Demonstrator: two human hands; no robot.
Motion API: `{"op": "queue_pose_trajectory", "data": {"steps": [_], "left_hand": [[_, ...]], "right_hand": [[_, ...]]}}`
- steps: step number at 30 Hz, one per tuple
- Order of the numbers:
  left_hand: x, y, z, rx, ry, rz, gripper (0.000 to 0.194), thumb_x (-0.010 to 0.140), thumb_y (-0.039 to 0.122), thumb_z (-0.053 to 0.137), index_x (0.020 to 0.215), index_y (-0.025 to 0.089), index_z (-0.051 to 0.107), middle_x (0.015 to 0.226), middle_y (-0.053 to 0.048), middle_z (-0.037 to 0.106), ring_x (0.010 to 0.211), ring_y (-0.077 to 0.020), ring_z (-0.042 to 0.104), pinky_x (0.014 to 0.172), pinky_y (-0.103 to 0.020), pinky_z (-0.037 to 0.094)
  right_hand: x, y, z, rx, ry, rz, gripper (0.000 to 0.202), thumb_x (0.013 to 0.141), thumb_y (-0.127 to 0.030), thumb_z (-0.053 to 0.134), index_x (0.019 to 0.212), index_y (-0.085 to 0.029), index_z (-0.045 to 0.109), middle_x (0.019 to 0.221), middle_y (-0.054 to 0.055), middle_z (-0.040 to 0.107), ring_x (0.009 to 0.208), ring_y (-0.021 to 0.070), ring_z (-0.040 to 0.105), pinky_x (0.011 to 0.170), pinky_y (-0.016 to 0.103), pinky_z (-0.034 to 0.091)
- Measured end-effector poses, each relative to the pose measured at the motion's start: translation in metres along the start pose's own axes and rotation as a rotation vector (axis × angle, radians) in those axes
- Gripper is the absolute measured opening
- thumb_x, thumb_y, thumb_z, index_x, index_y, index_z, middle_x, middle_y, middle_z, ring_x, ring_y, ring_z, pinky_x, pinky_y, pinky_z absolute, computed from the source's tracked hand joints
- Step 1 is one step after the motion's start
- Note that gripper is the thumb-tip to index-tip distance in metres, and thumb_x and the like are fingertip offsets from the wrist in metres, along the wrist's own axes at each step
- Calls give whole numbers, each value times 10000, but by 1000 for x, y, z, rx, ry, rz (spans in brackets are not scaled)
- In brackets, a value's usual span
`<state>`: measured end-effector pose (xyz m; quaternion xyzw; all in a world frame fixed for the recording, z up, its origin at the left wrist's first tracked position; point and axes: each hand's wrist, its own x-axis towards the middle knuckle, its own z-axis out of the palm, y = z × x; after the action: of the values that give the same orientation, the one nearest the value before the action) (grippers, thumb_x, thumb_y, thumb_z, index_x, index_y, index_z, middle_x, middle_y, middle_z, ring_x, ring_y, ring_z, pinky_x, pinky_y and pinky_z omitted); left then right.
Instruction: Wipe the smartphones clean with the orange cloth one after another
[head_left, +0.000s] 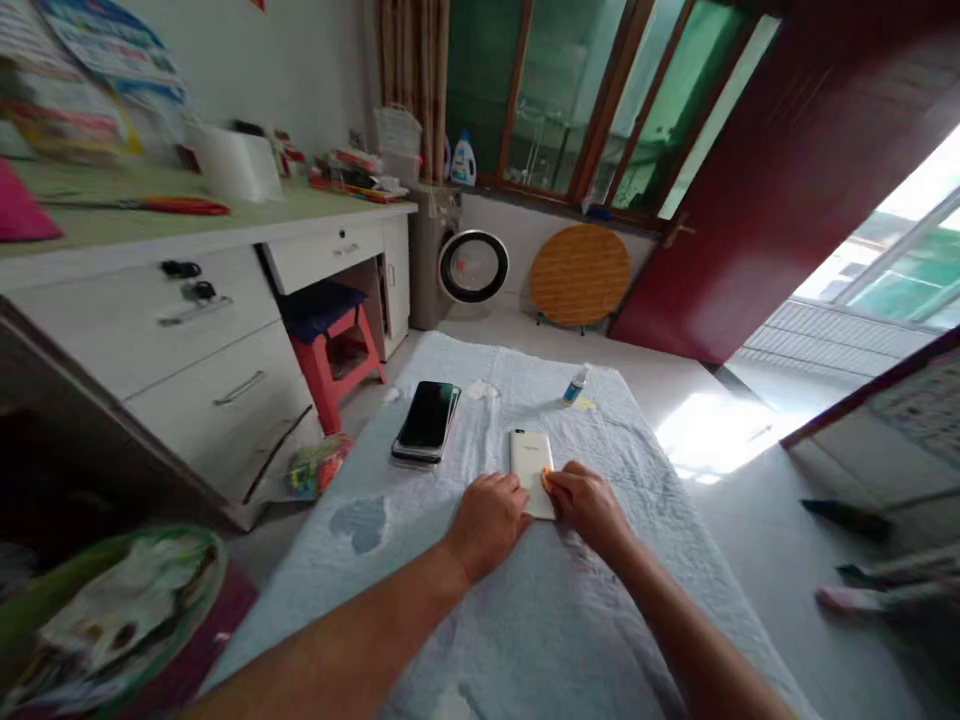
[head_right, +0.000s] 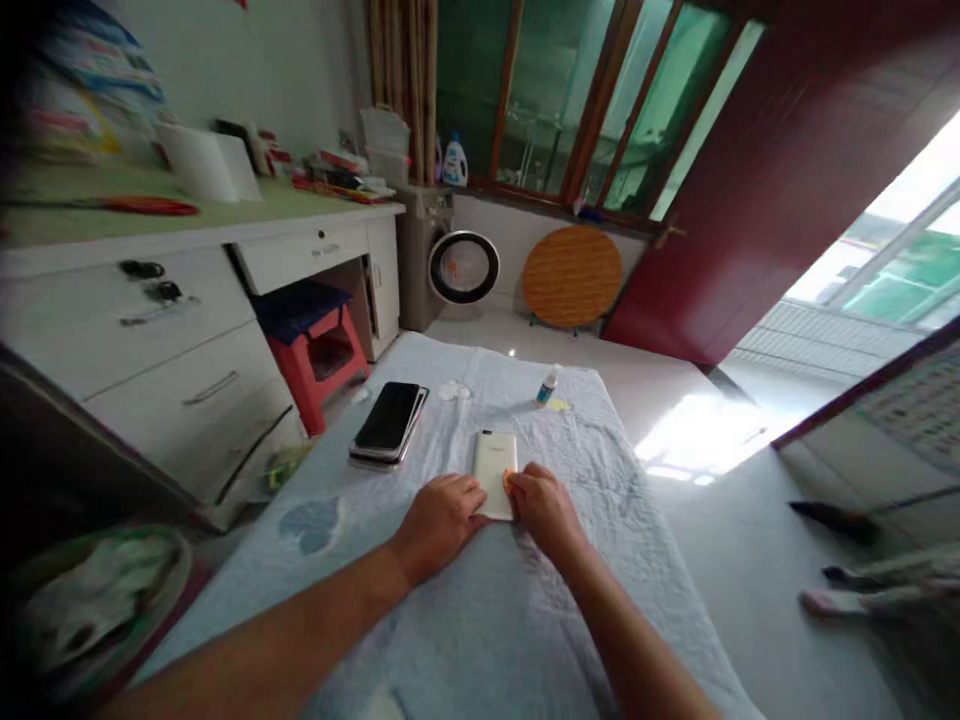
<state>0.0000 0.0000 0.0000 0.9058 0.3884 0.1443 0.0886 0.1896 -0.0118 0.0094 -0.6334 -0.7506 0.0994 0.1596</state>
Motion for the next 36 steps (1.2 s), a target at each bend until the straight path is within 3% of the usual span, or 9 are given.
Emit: {"op": "queue_pose_trajectory", "data": {"steps": [4, 7, 13, 18, 22, 27, 36], "left_hand": [[1, 1, 1, -3, -11, -16, 127, 867, 310, 608, 872, 182, 616, 924, -41, 624, 909, -215, 580, 822, -345, 441], [1, 1, 2, -7, -4, -9, 137, 861, 318, 614, 884, 183, 613, 928, -42, 621, 910, -222, 576, 818, -350, 445], [1, 0, 0, -22, -19, -10, 118, 865, 303, 606, 865, 184, 610, 937, -49, 609, 928, -219, 570, 833, -354, 442], [2, 1, -3, -21, -31, -6, 105, 845, 283, 635, 856, 181, 614, 927, -48, 613, 913, -217, 573, 825, -348, 446], [2, 1, -2, -19, -25, -3, 115, 844, 292, 638, 861, 181, 614, 918, -44, 614, 903, -217, 574, 811, -346, 450], [1, 1, 0, -18, -21, -5, 112, 849, 291, 631, 854, 181, 613, 924, -47, 611, 909, -217, 571, 821, -350, 445], [2, 1, 0, -19, -24, -11, 111, 852, 287, 623, 855, 176, 615, 925, -49, 619, 906, -218, 574, 817, -346, 445]], "right_hand": [[-20, -5, 1, -13, -17, -49, 358, 965, -272, 386, 837, -191, 710, 774, 30, 586, 705, 120, 544, 647, 220, 339], [-18, -6, 1, -36, -13, -43, 344, 955, -249, 389, 806, -184, 693, 781, 34, 587, 700, 122, 535, 644, 221, 336], [27, 5, 6, -72, 31, 108, 250, 901, -199, 437, 809, -172, 668, 804, 41, 614, 696, 122, 529, 635, 226, 323], [64, 15, 12, -65, 146, 260, 238, 864, -225, 473, 991, -192, 672, 888, 54, 672, 788, 156, 571, 662, 237, 339], [73, 18, 14, -33, 153, 339, 264, 839, -223, 475, 903, -177, 727, 853, 84, 703, 781, 174, 601, 646, 250, 345], [60, 20, 14, 60, 104, 371, 257, 802, -258, 516, 810, -159, 753, 758, 80, 714, 692, 164, 610, 596, 242, 346], [2, 6, 6, 219, 12, 362, 291, 804, -295, 503, 764, -140, 746, 596, 45, 669, 537, 137, 596, 501, 212, 343]]}}
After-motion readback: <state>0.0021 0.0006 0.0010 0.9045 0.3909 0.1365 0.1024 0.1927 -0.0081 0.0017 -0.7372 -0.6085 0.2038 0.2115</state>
